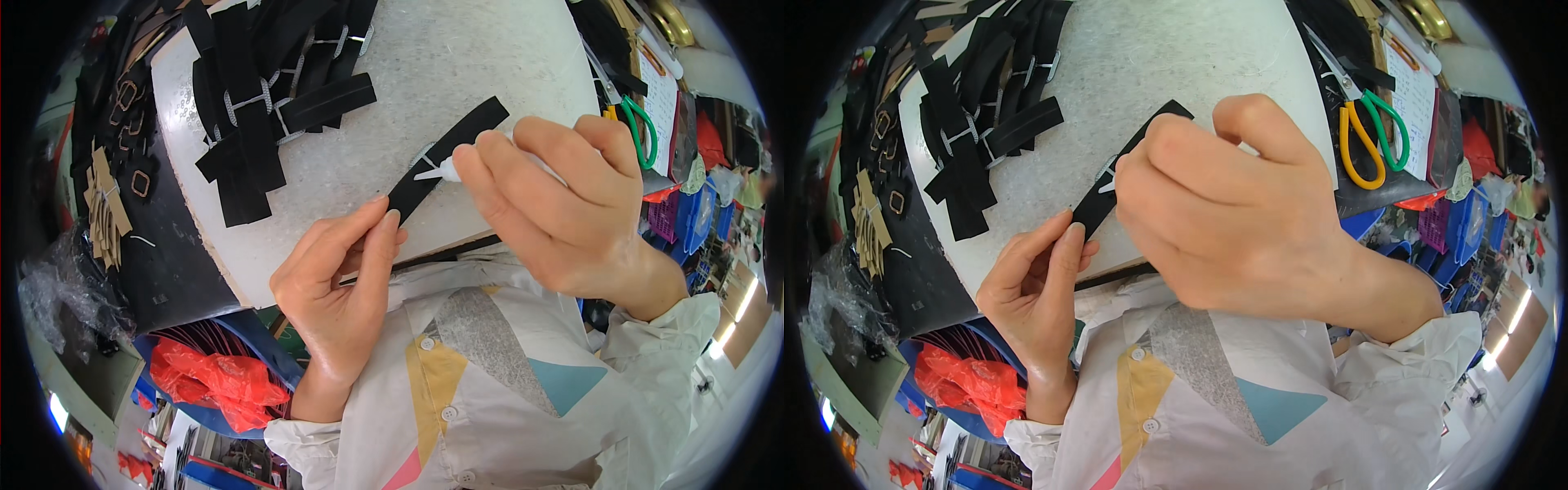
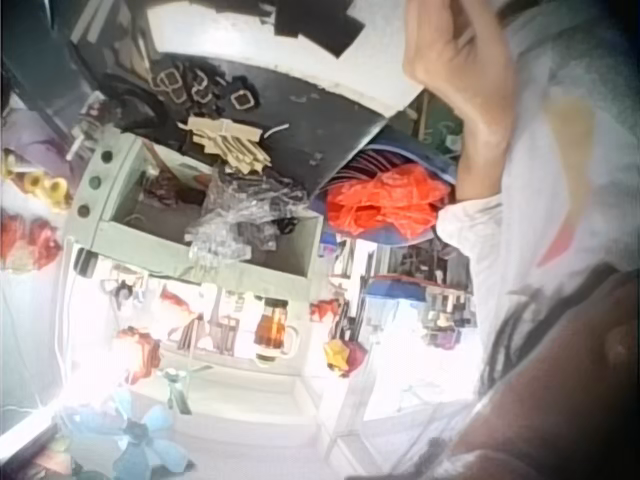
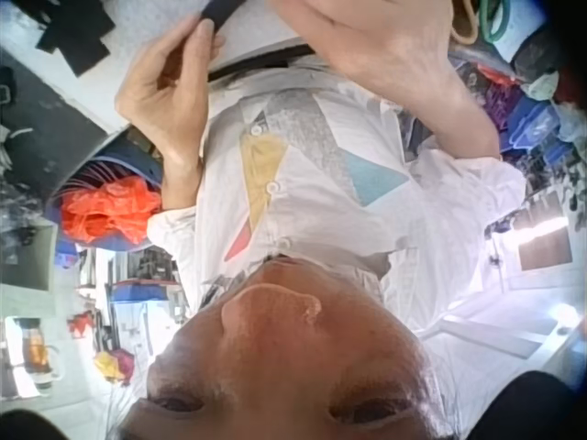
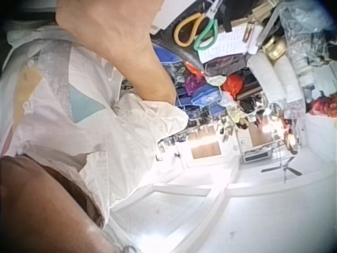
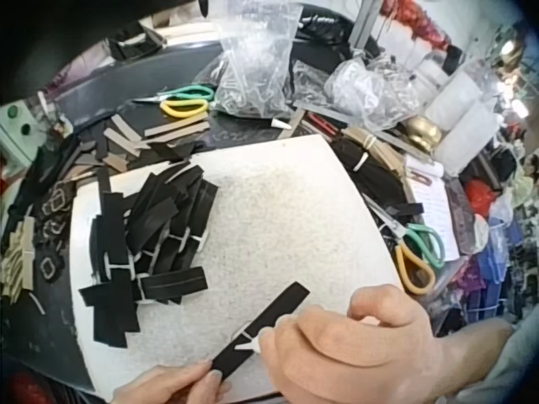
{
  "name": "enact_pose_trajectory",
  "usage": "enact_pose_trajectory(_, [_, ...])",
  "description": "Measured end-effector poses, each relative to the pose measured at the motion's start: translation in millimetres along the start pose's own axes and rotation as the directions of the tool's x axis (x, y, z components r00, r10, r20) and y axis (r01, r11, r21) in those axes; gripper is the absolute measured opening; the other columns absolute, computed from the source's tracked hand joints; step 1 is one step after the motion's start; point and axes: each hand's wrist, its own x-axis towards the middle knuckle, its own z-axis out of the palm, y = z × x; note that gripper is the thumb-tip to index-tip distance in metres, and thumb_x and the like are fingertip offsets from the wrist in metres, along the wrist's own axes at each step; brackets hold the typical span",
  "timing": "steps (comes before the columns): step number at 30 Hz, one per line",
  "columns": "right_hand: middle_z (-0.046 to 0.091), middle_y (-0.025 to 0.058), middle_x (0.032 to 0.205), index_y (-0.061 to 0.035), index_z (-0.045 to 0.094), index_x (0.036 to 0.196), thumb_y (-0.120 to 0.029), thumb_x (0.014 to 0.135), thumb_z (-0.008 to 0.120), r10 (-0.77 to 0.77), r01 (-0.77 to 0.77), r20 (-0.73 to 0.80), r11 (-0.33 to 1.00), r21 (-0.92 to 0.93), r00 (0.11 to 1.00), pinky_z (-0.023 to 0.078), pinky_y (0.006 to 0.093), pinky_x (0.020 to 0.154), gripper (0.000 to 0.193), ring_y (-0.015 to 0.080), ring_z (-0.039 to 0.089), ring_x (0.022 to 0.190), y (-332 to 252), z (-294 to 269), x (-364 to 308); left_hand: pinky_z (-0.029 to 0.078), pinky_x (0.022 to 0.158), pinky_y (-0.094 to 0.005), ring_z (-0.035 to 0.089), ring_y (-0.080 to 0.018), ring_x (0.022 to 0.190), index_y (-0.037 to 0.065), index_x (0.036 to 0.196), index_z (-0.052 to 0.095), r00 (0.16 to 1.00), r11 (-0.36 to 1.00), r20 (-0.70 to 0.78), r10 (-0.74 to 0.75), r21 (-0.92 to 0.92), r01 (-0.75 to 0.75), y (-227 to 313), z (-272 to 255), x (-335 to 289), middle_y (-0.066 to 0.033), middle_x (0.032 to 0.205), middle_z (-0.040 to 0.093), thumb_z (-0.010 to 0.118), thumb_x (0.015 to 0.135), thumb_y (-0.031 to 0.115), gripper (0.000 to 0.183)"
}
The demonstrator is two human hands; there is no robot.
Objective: The recorder is applying glue to black shoe straps and attaching decorative buckles.
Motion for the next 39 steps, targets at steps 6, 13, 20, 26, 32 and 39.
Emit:
enact_pose_trajectory(6, [0.066, 0.0049, 0.098, -0.0022, 0.073, 0.097, -0.019, 0.06, 0.062, 0.014, -0.014, -0.006, 0.999, -0.053, 1.0, 0.039, 0.0345, 0.074, 0.042, 0.0211, 0.062, 0.084, 9, -5, -4, 0.053, 0.064, -0.0207, 0.069, -0.015, 0.073, -0.007, 0.104, 0.071, 1.0, 1.0, -0.007, -0.009, 0.007, 0.01, 1, -1, -2, -0.011, 0.085, 0.067, 0.068, 0.087, -0.007, 0.018])
enact_pose_trajectory(13, [0.067, 0.0044, 0.094, -0.003, 0.073, 0.097, -0.018, 0.06, 0.061, 0.046, -0.046, 0.007, 0.996, -0.074, 0.999, 0.038, 0.034, 0.076, 0.042, 0.0204, 0.062, 0.084, 8, -7, -4, 0.055, 0.061, -0.0207, 0.071, -0.0147, 0.072, -0.006, 0.101, 0.072, 0.999, 1.0, -0.028, 0.024, -0.009, -0.024, -3, -1, -1, -0.0126, 0.081, 0.07, 0.069, 0.084, -0.01, 0.018])
enact_pose_trajectory(20, [0.067, 0.0046, 0.098, -0.0033, 0.073, 0.098, -0.014, 0.058, 0.063, 0.051, -0.057, 0.07, 0.995, 0.08, 0.996, 0.039, 0.0332, 0.073, 0.043, 0.0223, 0.063, 0.085, -4, -5, 1, 0.053, 0.064, -0.0202, 0.069, -0.0145, 0.072, -0.007, 0.104, 0.07, 1.0, 1.0, 0.014, -0.005, 0.007, 0.005, 1, 0, 0, -0.0103, 0.085, 0.067, 0.067, 0.088, -0.007, 0.017])
enact_pose_trajectory(26, [0.062, 0.0056, 0.093, -0.0006, 0.07, 0.103, -0.006, 0.073, 0.07, 0.257, -0.264, 0.064, 0.955, 0.138, 0.964, 0.043, 0.0308, 0.074, 0.031, 0.0226, 0.06, 0.084, 27, -8, -13, 0.052, 0.062, -0.0203, 0.068, -0.0131, 0.07, -0.007, 0.106, 0.07, 0.999, 0.999, -0.01, -0.032, -0.012, 0.031, 1, -4, -2, -0.0092, 0.084, 0.067, 0.068, 0.087, -0.007, 0.019])
enact_pose_trajectory(32, [0.064, 0.0058, 0.1, 0.0006, 0.061, 0.116, -0.003, 0.087, 0.068, 0.614, -0.523, 0.116, 0.54, 0.659, 0.781, 0.046, 0.0284, 0.08, 0.03, 0.0141, 0.059, 0.089, 49, 24, -24, 0.051, 0.057, -0.0189, 0.065, -0.0101, 0.065, -0.005, 0.109, 0.069, 0.994, 0.994, -0.003, -0.112, -0.005, 0.112, 3, -16, -3, -0.006, 0.082, 0.065, 0.07, 0.086, -0.005, 0.023])
enact_pose_trajectory(39, [0.066, 0.0059, 0.097, -0.0002, 0.064, 0.11, -0.006, 0.083, 0.076, 0.725, -0.497, -0.154, 0.594, 0.633, 0.671, 0.05, 0.0262, 0.075, 0.031, 0.0107, 0.061, 0.082, 55, 49, -22, 0.048, 0.054, -0.0182, 0.062, -0.0084, 0.061, -0.003, 0.105, 0.072, 0.998, 0.997, -0.026, -0.063, 0.037, 0.064, -2, -16, -7, -0.0052, 0.077, 0.063, 0.071, 0.083, -0.008, 0.023])
